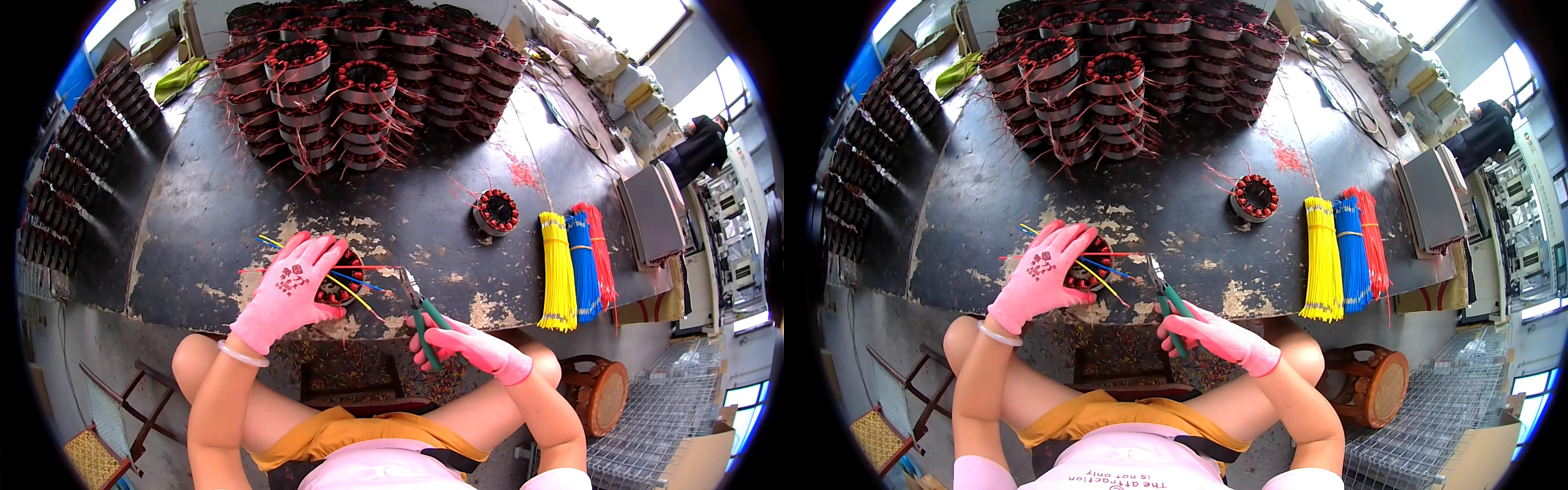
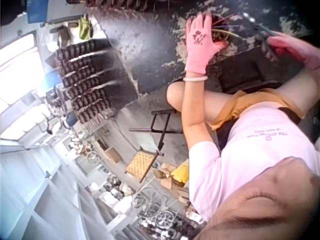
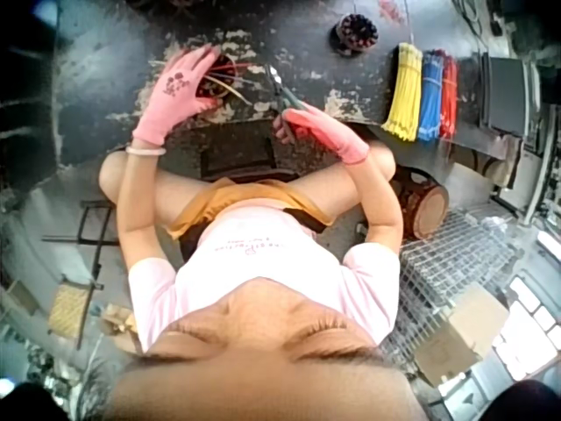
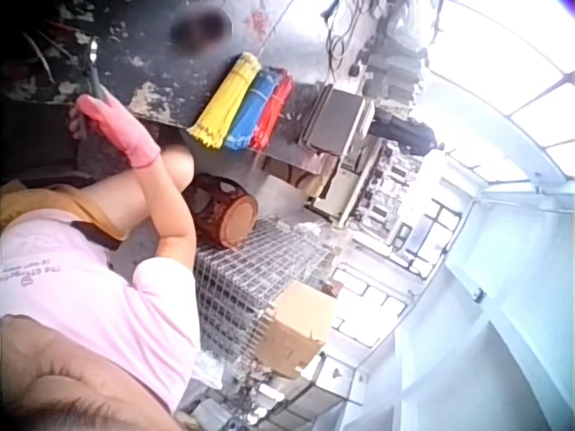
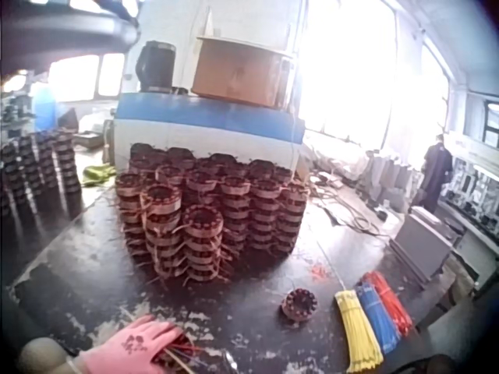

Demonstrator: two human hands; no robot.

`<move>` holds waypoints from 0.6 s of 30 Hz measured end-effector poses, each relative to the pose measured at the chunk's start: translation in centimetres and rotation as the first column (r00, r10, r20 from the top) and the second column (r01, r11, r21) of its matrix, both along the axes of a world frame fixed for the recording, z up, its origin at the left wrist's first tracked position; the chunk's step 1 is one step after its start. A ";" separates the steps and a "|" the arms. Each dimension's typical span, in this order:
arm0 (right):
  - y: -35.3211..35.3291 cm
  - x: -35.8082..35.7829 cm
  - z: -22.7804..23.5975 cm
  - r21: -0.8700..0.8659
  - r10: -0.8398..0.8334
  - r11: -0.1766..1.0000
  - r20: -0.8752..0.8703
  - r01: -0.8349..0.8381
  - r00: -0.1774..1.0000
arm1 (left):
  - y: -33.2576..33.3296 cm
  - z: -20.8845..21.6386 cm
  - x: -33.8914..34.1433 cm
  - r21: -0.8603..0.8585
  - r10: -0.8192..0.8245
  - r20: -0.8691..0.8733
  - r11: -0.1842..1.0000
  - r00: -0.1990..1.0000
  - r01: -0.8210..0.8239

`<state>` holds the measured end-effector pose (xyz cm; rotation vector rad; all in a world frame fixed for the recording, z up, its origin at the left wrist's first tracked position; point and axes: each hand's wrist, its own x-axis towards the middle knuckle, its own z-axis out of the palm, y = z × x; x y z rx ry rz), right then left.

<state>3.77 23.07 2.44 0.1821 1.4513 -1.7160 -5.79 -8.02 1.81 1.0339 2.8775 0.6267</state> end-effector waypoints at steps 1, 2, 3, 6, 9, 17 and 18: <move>-0.1 0.0 0.0 0.005 -0.001 1.000 -0.003 0.001 1.000 | 0.0 -0.1 0.0 0.003 -0.001 0.001 1.000 1.000 0.001; -0.1 0.0 0.1 0.010 -0.002 1.000 -0.005 0.002 1.000 | 0.1 -0.2 0.0 0.004 -0.001 0.002 1.000 1.000 0.001; -0.2 -0.1 -0.1 0.011 0.004 1.000 -0.013 -0.004 1.000 | 0.1 -0.1 -0.1 0.002 -0.001 -0.001 1.000 1.000 0.001; -0.5 -0.7 -0.4 0.030 0.031 0.999 -0.051 -0.029 0.998 | 0.1 0.0 0.0 -0.007 0.005 0.004 1.000 1.000 -0.005; -0.9 -1.0 -0.7 0.025 0.005 1.000 -0.045 -0.004 0.999 | 0.0 0.0 0.1 -0.011 0.006 0.004 1.000 1.000 -0.006; -2.4 -1.1 -0.4 0.191 -0.128 0.970 -0.129 0.151 0.983 | 0.1 -0.3 0.0 -0.005 0.006 -0.032 1.000 0.999 -0.006; -2.1 -1.0 -0.6 0.143 -0.154 0.975 -0.116 0.170 0.981 | 0.4 -0.3 0.2 -0.004 0.022 -0.038 1.000 0.999 -0.022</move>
